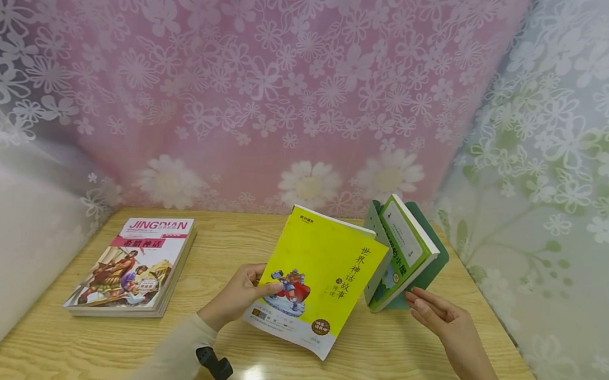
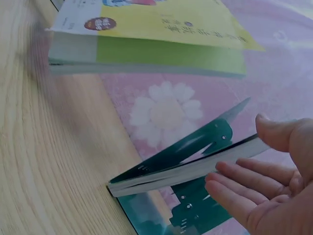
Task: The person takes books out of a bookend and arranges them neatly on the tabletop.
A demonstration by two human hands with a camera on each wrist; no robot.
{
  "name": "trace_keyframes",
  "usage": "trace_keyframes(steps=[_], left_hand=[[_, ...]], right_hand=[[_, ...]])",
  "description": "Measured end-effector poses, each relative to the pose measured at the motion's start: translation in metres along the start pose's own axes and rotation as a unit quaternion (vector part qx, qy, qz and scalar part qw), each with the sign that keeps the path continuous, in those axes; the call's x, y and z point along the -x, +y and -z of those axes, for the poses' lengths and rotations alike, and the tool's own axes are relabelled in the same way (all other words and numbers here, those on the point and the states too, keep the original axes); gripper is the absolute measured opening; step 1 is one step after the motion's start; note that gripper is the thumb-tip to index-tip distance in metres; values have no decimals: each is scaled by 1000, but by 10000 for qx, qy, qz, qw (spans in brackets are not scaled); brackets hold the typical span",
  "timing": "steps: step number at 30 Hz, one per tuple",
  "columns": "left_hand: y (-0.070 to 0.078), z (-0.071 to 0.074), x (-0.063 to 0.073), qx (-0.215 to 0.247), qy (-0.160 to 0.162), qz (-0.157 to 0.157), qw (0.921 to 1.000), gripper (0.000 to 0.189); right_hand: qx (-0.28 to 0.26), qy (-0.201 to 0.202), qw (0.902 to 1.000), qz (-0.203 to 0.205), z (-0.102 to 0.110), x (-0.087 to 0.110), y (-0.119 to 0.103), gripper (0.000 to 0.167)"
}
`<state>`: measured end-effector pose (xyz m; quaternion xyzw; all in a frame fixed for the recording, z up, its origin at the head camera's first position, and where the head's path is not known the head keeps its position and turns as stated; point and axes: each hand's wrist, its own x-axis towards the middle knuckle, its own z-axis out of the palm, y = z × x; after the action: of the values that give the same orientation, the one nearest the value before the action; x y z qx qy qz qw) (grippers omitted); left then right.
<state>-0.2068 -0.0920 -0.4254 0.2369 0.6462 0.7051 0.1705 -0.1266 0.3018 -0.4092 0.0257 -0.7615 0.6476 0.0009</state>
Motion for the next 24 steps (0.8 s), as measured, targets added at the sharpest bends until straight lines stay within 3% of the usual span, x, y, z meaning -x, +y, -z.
trace_keyframes(steps=[4,10,17,24], left_hand=[[1,11,7,-65,171,-42,9998,42],[4,28,19,-61,343,-106,9993,38],[10,49,37,14,514,-214,9984,31],[24,69,58,-208,1120,-87,9934,28]], right_hand=[[-87,306,9995,-50,5,-2,0,61],[548,781,9953,-172,2,-11,-4,65],[576,1197,9911,134,-9,-26,-5,66],[785,1280,9882,306,-16,-36,-3,64]])
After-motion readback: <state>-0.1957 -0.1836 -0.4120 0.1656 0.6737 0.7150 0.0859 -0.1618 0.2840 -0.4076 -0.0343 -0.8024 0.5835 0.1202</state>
